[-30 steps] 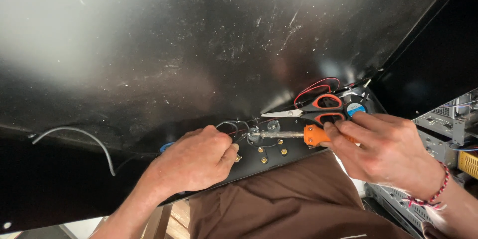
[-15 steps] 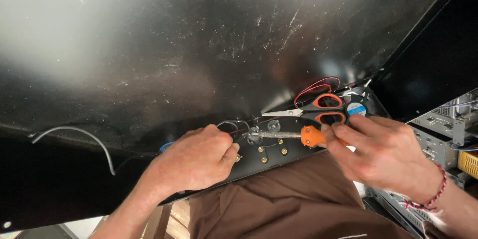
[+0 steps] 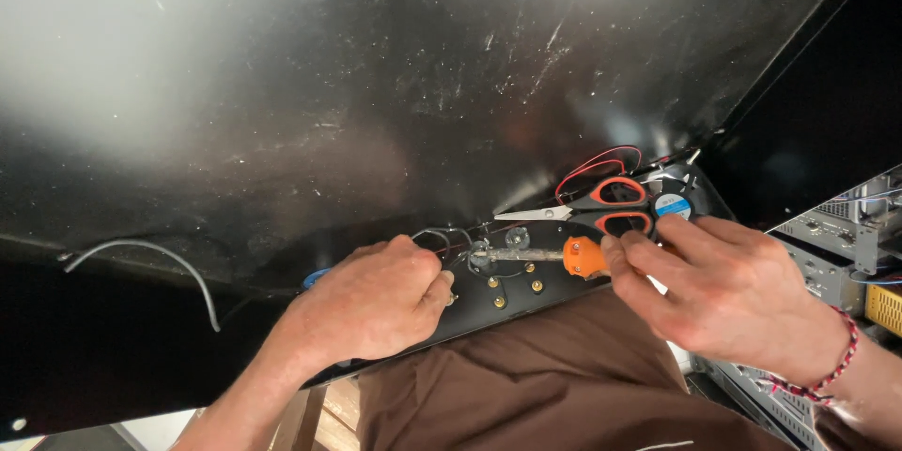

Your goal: The person uses a soldering iron and pliers to work on a black electronic circuit board. They hold wires in place with pliers while applying the soldering iron to various connection points on the board.

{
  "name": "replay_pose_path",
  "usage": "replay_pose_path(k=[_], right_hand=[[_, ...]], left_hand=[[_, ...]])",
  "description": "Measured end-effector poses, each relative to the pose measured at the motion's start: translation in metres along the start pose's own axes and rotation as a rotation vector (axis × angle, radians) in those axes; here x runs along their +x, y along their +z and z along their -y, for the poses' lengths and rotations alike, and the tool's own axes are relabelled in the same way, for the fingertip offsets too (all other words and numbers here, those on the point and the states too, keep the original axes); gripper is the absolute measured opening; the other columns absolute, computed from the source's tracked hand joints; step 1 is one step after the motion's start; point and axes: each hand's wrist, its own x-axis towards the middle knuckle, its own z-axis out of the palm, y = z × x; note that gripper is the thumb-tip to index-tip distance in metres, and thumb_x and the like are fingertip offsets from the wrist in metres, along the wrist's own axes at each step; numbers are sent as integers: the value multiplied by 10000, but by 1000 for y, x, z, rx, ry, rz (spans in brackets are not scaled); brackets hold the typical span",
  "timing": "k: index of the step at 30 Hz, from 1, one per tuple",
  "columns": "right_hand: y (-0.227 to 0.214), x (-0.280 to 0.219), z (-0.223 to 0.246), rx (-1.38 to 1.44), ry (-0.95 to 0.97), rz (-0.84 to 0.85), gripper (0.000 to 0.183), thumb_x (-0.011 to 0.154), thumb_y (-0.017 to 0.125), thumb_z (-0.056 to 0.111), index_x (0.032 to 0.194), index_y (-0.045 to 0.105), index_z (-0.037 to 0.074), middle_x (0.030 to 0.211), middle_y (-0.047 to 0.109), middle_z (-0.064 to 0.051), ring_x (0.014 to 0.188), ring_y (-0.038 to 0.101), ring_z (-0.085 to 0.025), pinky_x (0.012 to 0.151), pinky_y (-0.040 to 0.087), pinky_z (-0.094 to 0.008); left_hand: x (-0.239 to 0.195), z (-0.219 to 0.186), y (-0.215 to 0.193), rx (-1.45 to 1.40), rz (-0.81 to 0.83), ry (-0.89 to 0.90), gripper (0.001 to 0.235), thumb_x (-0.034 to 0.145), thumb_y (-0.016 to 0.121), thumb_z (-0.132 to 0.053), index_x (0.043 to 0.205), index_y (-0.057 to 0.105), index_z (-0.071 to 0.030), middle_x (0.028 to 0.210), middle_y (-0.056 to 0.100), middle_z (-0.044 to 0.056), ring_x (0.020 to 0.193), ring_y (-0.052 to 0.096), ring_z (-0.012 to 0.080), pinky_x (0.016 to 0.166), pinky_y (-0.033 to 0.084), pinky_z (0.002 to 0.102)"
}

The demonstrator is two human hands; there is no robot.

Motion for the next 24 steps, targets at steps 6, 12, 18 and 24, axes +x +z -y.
replay_pose_path(k=[6,12,18,24], right_hand=[[-5,3,-4,-14,-45,60,221,979,755,19,814,635,103,691,501,0,572,442,-182,472,358,-287],[-4,5,-4,-5,-53,56,255,982,742,6,784,615,105,671,472,-1,565,429,-184,467,349,-292],[-1,3,-3,0,-51,23,244,975,758,11,789,623,93,666,460,-6,556,403,-179,468,349,-286],[-1,0,-3,-7,-36,20,206,974,753,20,822,638,97,691,488,0,560,425,-175,465,340,-282]], left_hand=[[0,1,0,-14,-10,15,562,1098,352,-337,656,427,2,728,602,134,649,616,303,669,530,454],[1,1,0,-13,0,24,559,1102,350,-325,653,434,-2,711,591,130,622,592,284,653,528,448],[1,2,1,-7,-3,17,562,1104,341,-352,689,460,8,858,630,168,707,645,333,704,543,476],[2,1,1,-8,-6,22,545,1096,346,-340,701,488,7,818,623,164,713,646,332,695,539,474]])
